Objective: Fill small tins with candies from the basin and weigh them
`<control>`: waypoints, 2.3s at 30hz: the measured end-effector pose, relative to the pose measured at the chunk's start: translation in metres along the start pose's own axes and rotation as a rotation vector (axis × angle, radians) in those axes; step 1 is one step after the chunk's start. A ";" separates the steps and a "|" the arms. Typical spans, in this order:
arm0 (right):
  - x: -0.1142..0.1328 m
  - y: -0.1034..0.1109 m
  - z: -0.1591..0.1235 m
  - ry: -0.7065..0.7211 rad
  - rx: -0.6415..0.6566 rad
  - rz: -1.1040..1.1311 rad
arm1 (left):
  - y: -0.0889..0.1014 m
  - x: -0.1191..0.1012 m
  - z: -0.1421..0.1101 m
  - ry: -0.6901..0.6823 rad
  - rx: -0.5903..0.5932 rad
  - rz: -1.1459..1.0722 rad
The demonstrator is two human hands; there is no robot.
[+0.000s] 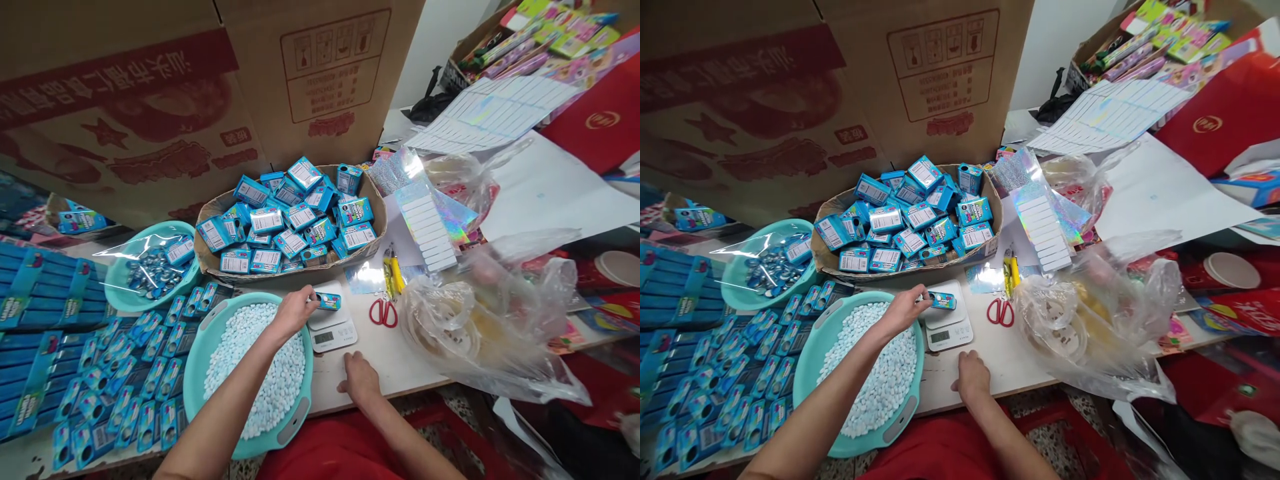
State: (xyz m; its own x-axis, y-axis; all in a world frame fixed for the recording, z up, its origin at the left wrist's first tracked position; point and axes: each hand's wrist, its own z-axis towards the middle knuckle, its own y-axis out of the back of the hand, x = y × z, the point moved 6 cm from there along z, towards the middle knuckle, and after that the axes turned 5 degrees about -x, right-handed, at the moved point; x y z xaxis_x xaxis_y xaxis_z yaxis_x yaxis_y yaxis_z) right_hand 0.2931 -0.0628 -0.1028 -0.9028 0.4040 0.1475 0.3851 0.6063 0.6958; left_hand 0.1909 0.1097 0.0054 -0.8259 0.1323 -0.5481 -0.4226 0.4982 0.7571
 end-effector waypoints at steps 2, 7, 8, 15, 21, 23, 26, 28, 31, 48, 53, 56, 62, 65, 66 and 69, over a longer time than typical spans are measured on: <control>0.000 0.000 0.000 -0.002 0.000 0.000 | 0.001 -0.006 0.002 -0.007 0.012 0.055; -0.001 0.000 0.001 -0.005 -0.001 0.004 | -0.001 -0.009 0.006 -0.004 -0.016 0.054; -0.001 0.000 0.001 -0.004 -0.001 0.005 | -0.003 -0.009 0.007 -0.005 -0.025 0.049; -0.002 -0.002 0.001 -0.002 -0.002 -0.003 | -0.014 -0.017 0.008 -0.072 -0.048 0.195; -0.001 -0.001 0.001 0.002 -0.005 0.001 | 0.000 -0.002 0.003 -0.007 -0.111 0.070; -0.001 0.000 0.000 0.000 -0.007 0.001 | 0.005 0.008 0.001 0.039 -0.136 -0.202; -0.001 0.000 0.000 0.001 -0.007 0.001 | 0.007 0.035 -0.008 0.236 -0.130 -0.846; -0.001 -0.001 0.000 0.006 -0.006 0.000 | 0.006 0.058 -0.021 0.401 -0.149 -1.242; -0.001 -0.002 0.000 0.010 -0.006 -0.004 | 0.000 0.091 -0.047 0.601 -0.215 -1.508; -0.002 -0.003 -0.001 0.026 -0.011 -0.012 | 0.002 0.058 -0.036 0.155 -0.062 -0.556; -0.001 -0.002 0.000 0.025 -0.013 -0.002 | 0.008 0.004 -0.011 -0.156 -0.088 -0.099; -0.002 -0.003 0.000 0.020 -0.016 0.006 | 0.004 -0.010 -0.002 -0.227 -0.086 0.032; -0.003 -0.004 0.001 0.015 -0.025 0.016 | 0.002 -0.003 0.009 -0.140 -0.132 -0.151; -0.003 -0.004 0.002 0.019 -0.026 0.011 | 0.003 0.014 0.005 0.045 -0.123 -0.498; -0.003 -0.004 0.002 0.020 -0.026 0.009 | 0.004 0.021 0.000 0.095 -0.121 -0.593; -0.003 -0.005 0.001 0.026 -0.024 0.000 | 0.007 0.050 -0.022 0.185 -0.152 -0.699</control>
State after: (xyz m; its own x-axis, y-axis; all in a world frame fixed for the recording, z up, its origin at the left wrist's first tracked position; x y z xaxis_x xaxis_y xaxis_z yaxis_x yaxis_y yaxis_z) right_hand 0.2945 -0.0661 -0.1075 -0.9075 0.3862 0.1654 0.3808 0.5898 0.7121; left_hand 0.1385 0.1011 -0.0084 -0.3884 -0.3259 -0.8619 -0.9092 0.2876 0.3010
